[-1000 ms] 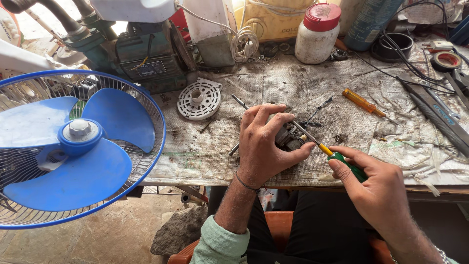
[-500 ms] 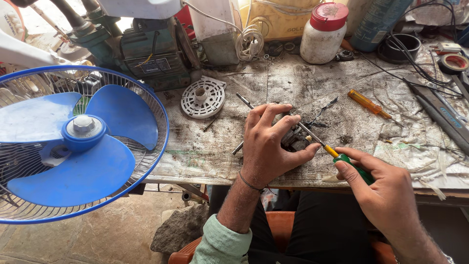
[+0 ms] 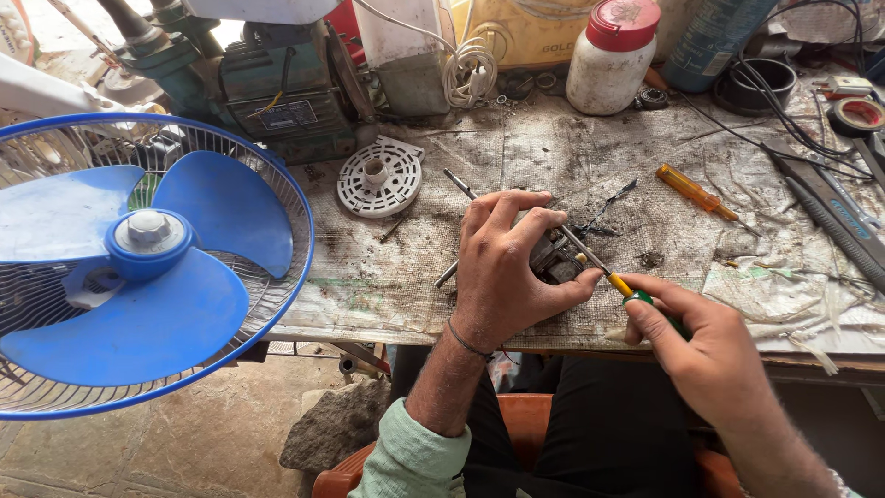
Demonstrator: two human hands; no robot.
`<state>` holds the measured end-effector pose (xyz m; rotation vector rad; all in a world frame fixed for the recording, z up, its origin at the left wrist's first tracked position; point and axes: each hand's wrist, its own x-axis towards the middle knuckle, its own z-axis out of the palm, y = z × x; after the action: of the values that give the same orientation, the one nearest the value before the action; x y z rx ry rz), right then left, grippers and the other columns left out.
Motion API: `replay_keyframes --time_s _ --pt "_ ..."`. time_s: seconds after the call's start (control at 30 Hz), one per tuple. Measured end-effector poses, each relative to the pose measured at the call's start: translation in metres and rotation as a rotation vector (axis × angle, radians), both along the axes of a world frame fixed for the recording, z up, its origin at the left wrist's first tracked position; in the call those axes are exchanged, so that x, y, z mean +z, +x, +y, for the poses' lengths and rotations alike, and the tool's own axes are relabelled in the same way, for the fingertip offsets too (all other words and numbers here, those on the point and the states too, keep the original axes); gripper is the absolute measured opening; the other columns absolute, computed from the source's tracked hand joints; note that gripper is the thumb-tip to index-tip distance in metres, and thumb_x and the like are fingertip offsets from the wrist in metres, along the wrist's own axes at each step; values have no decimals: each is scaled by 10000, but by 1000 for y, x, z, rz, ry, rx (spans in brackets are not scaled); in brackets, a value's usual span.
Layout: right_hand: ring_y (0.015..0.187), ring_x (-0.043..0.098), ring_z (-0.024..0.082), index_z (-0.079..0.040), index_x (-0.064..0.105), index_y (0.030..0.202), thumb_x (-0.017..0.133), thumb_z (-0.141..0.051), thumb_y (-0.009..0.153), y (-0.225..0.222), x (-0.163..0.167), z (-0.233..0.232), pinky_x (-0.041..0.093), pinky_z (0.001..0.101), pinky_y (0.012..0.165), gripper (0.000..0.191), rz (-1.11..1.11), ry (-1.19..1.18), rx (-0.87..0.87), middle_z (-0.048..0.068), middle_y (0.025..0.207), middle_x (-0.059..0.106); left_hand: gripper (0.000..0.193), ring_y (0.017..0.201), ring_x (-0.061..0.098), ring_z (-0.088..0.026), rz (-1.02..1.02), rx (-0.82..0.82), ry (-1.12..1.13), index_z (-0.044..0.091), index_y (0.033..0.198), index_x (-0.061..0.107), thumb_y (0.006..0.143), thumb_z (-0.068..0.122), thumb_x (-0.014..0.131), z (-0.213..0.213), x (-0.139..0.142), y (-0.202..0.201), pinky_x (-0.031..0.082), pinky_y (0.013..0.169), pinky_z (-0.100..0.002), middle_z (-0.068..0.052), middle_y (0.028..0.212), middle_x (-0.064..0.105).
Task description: The person repairs an electric fan motor at a cluttered workbench. They hold the motor housing with one hand and use a screwdriver to loosen and tighten screws on the motor, repositioning the motor and adjusting wires between screwing actions.
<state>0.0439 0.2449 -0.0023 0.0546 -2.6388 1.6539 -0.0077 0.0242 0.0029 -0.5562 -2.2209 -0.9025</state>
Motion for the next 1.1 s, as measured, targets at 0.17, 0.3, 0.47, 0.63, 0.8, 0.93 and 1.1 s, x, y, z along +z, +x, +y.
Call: replay_keyframes --time_s 0.17,0.3,0.47,0.63,0.8,0.93,1.1 --pt "703 599 97 -99 743 1271 732 -214 922 12 4 -14 462 278 627 368 610 587 -26 96 903 734 587 1277 558 -321 4 -8 -18 79 1086 729 695 488 886 -1 0 -5 473 1117 -515 -107 1230 636" --pt "556 537 83 -107 755 1251 722 -188 903 2 3 0 432 277 503 359 52 244 -48 42 683 745 579 1282 551 -323 23 4 -31 81 1087 732 710 492 890 0 -2 -4 478 1106 -521 -108 1233 631" --pt "502 484 49 -73 711 1307 651 -149 948 -6 -13 9 430 233 478 372 -72 -87 12 53 699 718 560 1278 547 -320 11 11 -10 102 1076 748 697 490 890 0 -3 -2 489 1094 -509 -98 1234 638" --pt "508 480 48 -76 718 1303 646 -147 957 -5 -14 11 412 234 480 361 -51 -67 11 56 694 707 559 1280 546 -317 3 11 7 110 1080 749 705 499 892 1 -4 -2 494 1086 -497 -92 1237 639" --pt "623 593 26 -76 724 1279 667 -149 947 0 -11 10 484 215 569 345 118 117 24 28 709 738 560 1282 552 -314 4 11 15 115 1076 748 706 508 896 0 -4 -3 491 1092 -499 -90 1240 639" --pt "626 587 78 -81 744 1300 675 -134 972 0 -14 11 457 256 557 340 56 38 4 59 754 755 564 1281 556 -315 13 10 20 113 1084 746 712 508 899 0 -4 -2 495 1093 -492 -86 1239 641" --pt "722 688 76 -81 732 1262 680 -132 940 0 -15 6 540 239 658 331 75 37 -34 60 807 790 551 1284 564 -307 20 18 -12 110 1084 748 722 498 895 -1 -2 -1 494 1104 -487 -85 1236 643"
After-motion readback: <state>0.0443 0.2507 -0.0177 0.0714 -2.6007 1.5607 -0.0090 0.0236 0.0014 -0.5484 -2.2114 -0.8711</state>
